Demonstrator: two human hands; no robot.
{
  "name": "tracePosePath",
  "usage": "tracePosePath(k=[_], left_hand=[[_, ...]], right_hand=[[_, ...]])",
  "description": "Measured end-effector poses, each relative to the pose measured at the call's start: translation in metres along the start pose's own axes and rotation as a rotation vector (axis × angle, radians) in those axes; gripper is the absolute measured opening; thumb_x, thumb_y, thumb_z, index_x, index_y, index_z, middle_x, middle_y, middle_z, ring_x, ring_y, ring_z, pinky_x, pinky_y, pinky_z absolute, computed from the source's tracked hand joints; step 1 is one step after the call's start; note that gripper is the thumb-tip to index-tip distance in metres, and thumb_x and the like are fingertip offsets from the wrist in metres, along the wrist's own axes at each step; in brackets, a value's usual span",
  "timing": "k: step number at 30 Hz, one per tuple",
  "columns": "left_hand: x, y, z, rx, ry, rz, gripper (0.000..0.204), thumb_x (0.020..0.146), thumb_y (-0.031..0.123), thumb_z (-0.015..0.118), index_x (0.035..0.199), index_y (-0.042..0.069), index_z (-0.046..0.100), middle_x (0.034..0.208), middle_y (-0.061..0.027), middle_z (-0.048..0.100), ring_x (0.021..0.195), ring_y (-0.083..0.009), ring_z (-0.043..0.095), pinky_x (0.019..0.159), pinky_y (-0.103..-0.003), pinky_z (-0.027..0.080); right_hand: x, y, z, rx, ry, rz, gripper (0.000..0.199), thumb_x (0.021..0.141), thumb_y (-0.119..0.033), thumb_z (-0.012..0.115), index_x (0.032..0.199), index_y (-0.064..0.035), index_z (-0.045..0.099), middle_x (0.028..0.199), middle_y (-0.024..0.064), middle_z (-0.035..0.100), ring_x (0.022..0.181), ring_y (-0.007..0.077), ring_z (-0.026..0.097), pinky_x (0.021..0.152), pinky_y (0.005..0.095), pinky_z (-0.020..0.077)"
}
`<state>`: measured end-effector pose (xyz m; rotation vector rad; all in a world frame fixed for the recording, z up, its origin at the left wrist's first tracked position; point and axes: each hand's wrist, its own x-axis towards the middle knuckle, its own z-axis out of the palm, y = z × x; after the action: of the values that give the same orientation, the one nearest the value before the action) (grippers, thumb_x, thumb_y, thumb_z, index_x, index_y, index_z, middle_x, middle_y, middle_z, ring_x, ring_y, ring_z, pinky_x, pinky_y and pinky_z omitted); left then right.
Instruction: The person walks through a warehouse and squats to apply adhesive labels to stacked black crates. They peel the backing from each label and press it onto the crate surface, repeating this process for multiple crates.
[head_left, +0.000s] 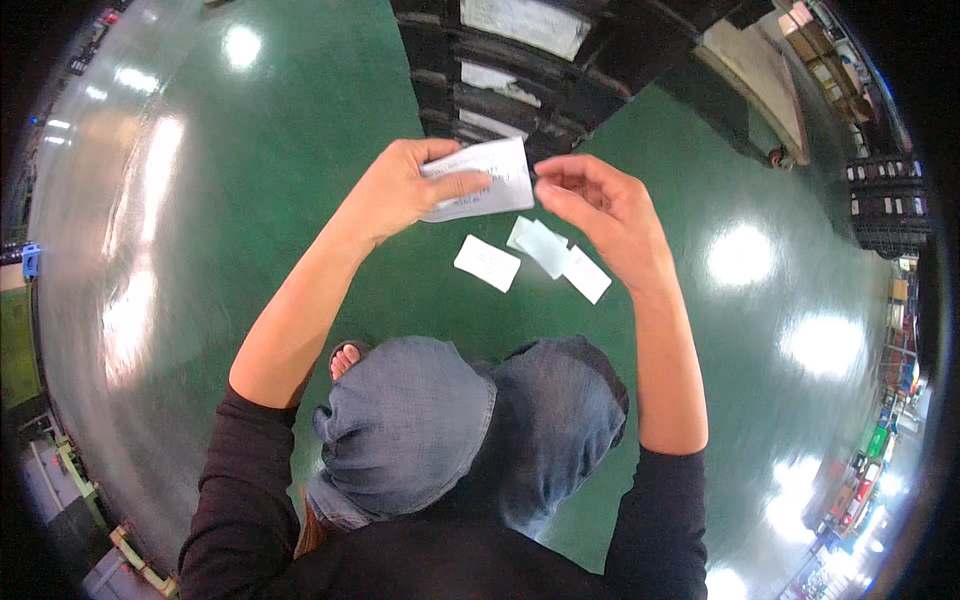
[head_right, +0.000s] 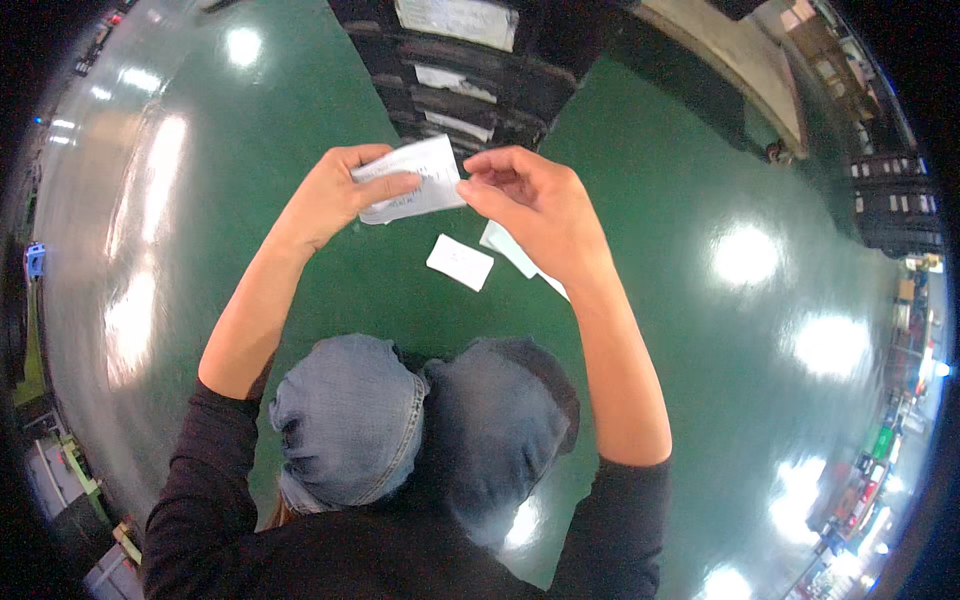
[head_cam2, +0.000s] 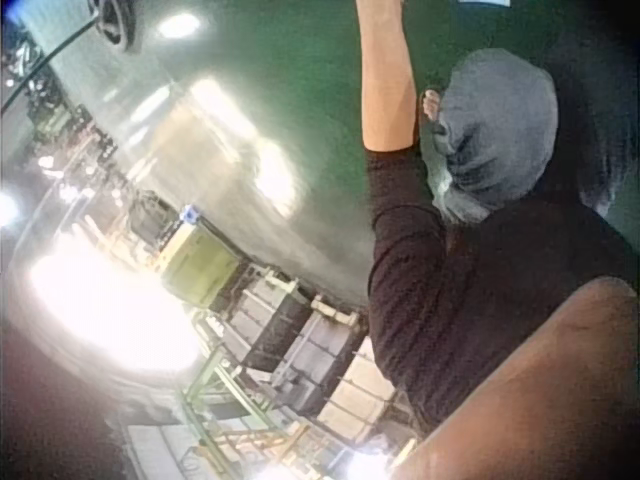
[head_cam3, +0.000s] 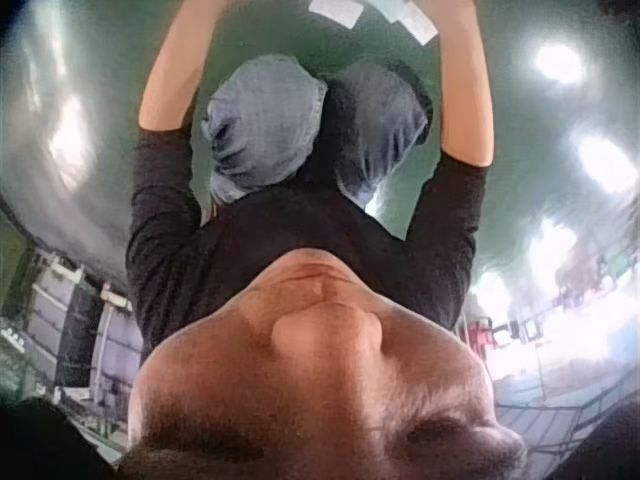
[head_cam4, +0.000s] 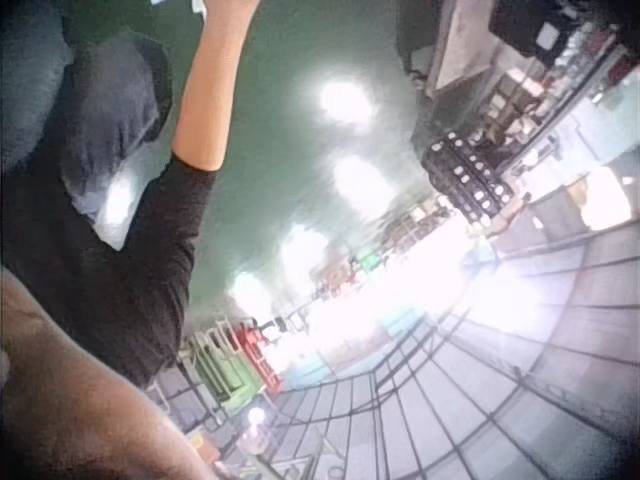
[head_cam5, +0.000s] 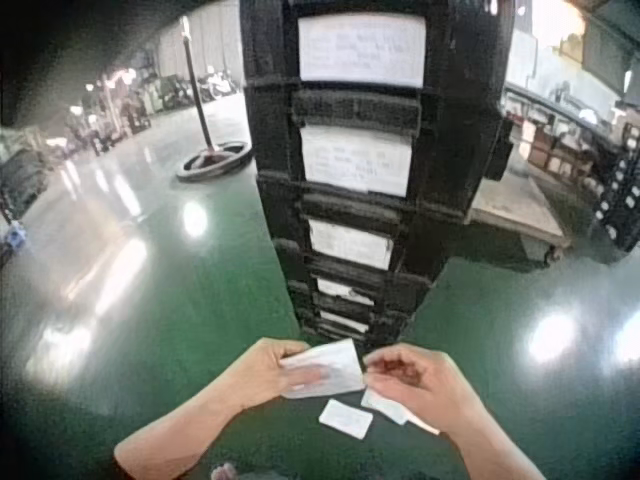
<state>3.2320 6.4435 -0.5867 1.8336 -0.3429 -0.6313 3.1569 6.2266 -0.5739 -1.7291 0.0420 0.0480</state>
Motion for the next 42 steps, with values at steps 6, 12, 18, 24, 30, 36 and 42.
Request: tracePosePath(k=[6,12,18,24,30,36,42], left_hand=[[-0.005,0.027,-0.016,-0.295,0.046,0.041,0.044,0.075,0.03,0.077,0.104,-0.002,0.066,0.092,-0.0072,0.068,0.082,-0.0125,0.061,0.077,-0.025,0.046],[-0.015,0.042,-0.021,-0.065,0.342,0.244,0.029,0.078,0.017,0.074,0.102,0.004,0.066,0.094,-0.0038,0.067,0.083,-0.0109,0.061,0.081,-0.026,0.044],[-0.046,0.05,0.017,0.173,0.472,0.688,0.013,0.082,0.004,0.067,0.095,0.003,0.068,0.087,-0.0027,0.067,0.077,-0.0086,0.061,0.067,-0.022,0.048],[-0.042,0.043,0.032,-0.342,0.309,0.327,0.014,0.087,0.007,0.064,0.098,-0.001,0.067,0.086,-0.005,0.069,0.077,-0.0083,0.063,0.069,-0.022,0.049],[-0.046,0.041,0.033,-0.492,0.258,0.284,0.016,0.088,0.009,0.063,0.098,-0.003,0.066,0.088,-0.0077,0.069,0.081,-0.0116,0.065,0.075,-0.023,0.05],[-0.047,0.04,0.029,-0.45,0.259,0.246,0.018,0.088,0.01,0.064,0.098,-0.004,0.065,0.09,-0.0092,0.068,0.084,-0.0141,0.066,0.079,-0.025,0.051],[-0.046,0.04,0.032,-0.443,0.326,0.291,0.015,0.084,0.011,0.068,0.094,0.001,0.068,0.084,-0.0062,0.07,0.077,-0.0092,0.064,0.069,-0.022,0.049]], right_hand=[[-0.004,-0.038,0.006,-0.071,0.048,0.072,0.027,0.082,-0.019,0.07,0.098,0.0021,0.067,0.083,0.005,0.067,0.075,0.0072,0.059,0.07,0.0223,0.0471],[0.001,-0.045,0.012,0.019,0.084,0.073,0.021,0.082,-0.016,0.068,0.091,0.003,0.067,0.079,0.0047,0.066,0.07,0.0089,0.059,0.067,0.0221,0.046],[-0.002,-0.051,0.033,0.325,0.089,0.046,0.021,0.082,-0.015,0.067,0.09,0.0041,0.066,0.079,0.0057,0.066,0.071,0.0091,0.059,0.068,0.0212,0.045],[-0.008,-0.053,0.035,0.216,0.108,0.049,0.022,0.083,-0.016,0.067,0.091,0.0041,0.066,0.078,0.0046,0.066,0.072,0.0084,0.059,0.069,0.0218,0.0461],[-0.015,-0.053,0.037,0.17,0.095,-0.035,0.019,0.085,-0.013,0.065,0.093,0.0036,0.067,0.078,0.0038,0.067,0.072,0.007,0.06,0.066,0.0202,0.0462],[-0.015,-0.053,0.04,0.101,0.093,-0.049,0.019,0.086,-0.012,0.063,0.095,0.0039,0.067,0.081,0.0051,0.068,0.072,0.0072,0.06,0.066,0.0202,0.047],[-0.016,-0.053,0.041,0.054,0.115,-0.049,0.018,0.086,-0.012,0.063,0.095,0.0037,0.067,0.08,0.0049,0.068,0.073,0.0073,0.061,0.068,0.0206,0.0479]])
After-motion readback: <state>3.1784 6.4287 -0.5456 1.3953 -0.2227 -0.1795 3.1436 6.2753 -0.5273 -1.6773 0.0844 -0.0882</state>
